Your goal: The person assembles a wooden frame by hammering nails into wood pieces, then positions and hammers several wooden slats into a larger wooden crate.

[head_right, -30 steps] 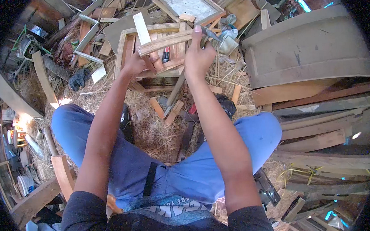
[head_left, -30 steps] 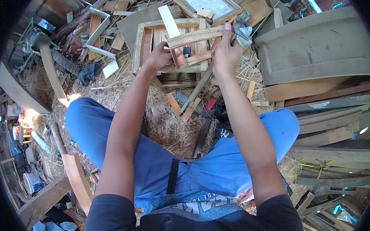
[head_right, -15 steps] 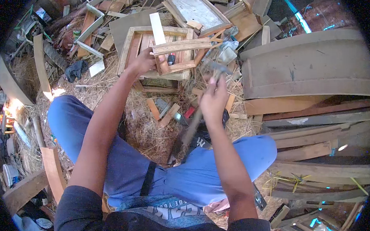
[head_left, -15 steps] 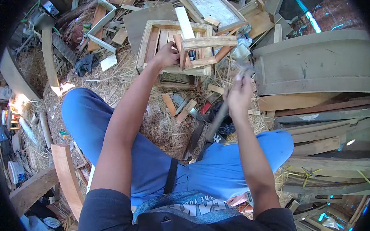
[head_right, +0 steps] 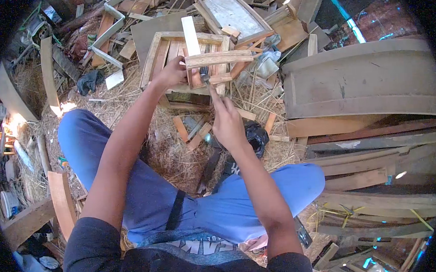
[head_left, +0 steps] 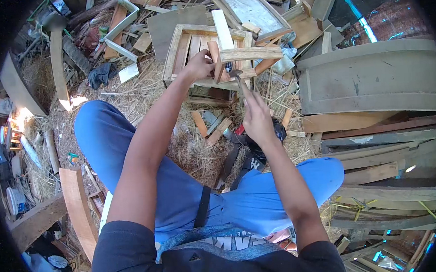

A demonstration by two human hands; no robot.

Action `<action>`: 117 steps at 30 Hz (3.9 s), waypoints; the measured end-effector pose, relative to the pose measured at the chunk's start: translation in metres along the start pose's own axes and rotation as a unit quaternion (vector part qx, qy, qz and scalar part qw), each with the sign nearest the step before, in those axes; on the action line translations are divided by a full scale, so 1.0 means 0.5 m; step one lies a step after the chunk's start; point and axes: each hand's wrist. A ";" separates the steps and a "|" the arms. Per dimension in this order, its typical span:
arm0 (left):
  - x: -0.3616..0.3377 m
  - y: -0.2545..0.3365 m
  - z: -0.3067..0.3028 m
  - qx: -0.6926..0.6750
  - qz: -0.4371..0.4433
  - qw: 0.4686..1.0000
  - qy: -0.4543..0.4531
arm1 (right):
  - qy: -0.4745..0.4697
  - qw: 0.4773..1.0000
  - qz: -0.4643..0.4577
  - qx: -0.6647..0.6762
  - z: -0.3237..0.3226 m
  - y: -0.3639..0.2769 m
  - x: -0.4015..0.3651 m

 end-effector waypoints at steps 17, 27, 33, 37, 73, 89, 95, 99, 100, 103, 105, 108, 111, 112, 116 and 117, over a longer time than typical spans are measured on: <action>0.012 -0.025 -0.008 -0.060 0.022 0.998 -0.026 | -0.037 0.993 -0.005 -0.111 0.031 0.009 0.016; 0.014 -0.029 -0.009 -0.039 0.014 0.999 -0.019 | -0.062 0.986 0.000 -0.157 0.029 -0.003 0.025; 0.007 -0.021 -0.010 -0.065 0.024 0.997 -0.027 | 0.020 0.995 -0.055 -0.077 0.033 0.012 0.020; 0.004 -0.009 -0.012 -0.048 0.012 0.999 -0.013 | -0.080 0.987 0.014 -0.141 0.023 -0.002 0.030; 0.006 -0.025 -0.010 -0.093 -0.006 0.995 -0.029 | -0.078 0.987 0.027 -0.141 -0.003 -0.032 0.049; 0.023 -0.057 -0.014 -0.104 -0.001 0.994 -0.042 | -0.116 0.977 0.049 -0.170 -0.019 -0.034 0.078; 0.011 -0.030 -0.016 -0.115 0.008 0.993 -0.034 | -0.077 0.991 0.027 -0.106 -0.022 -0.023 0.095; 0.016 -0.030 -0.019 -0.100 0.011 0.994 -0.035 | -0.121 0.988 0.063 -0.065 -0.036 -0.005 0.118; 0.010 -0.022 -0.017 -0.096 0.007 0.995 -0.031 | -0.180 0.977 0.096 -0.061 -0.042 -0.008 0.121; 0.008 -0.023 -0.015 -0.079 0.003 0.996 -0.030 | -0.082 0.995 0.041 -0.044 -0.016 0.004 0.108; 0.004 -0.018 -0.016 -0.062 0.006 0.998 -0.032 | -0.119 0.990 0.046 -0.067 -0.011 0.004 0.114; -0.009 0.002 -0.014 -0.082 -0.001 0.996 -0.024 | -0.153 0.983 0.057 -0.083 -0.002 0.005 0.114; -0.013 0.003 -0.006 -0.074 0.002 0.997 -0.020 | -0.150 0.985 0.065 -0.060 -0.004 0.014 0.103; -0.014 0.003 -0.004 -0.058 0.025 0.998 -0.014 | -0.144 0.987 0.063 -0.038 -0.005 0.015 0.100; -0.008 -0.011 -0.001 -0.051 0.057 0.997 -0.002 | -0.132 0.989 0.046 -0.052 -0.002 0.017 0.091; -0.007 -0.014 -0.001 -0.051 0.056 0.997 -0.002 | -0.132 0.989 0.048 -0.045 -0.004 0.017 0.089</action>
Point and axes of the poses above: each hand's wrist, its own x-axis towards the middle knuckle, its own z-axis out of the palm, y = z × x, and after that the axes turned 3 degrees about z, right-handed
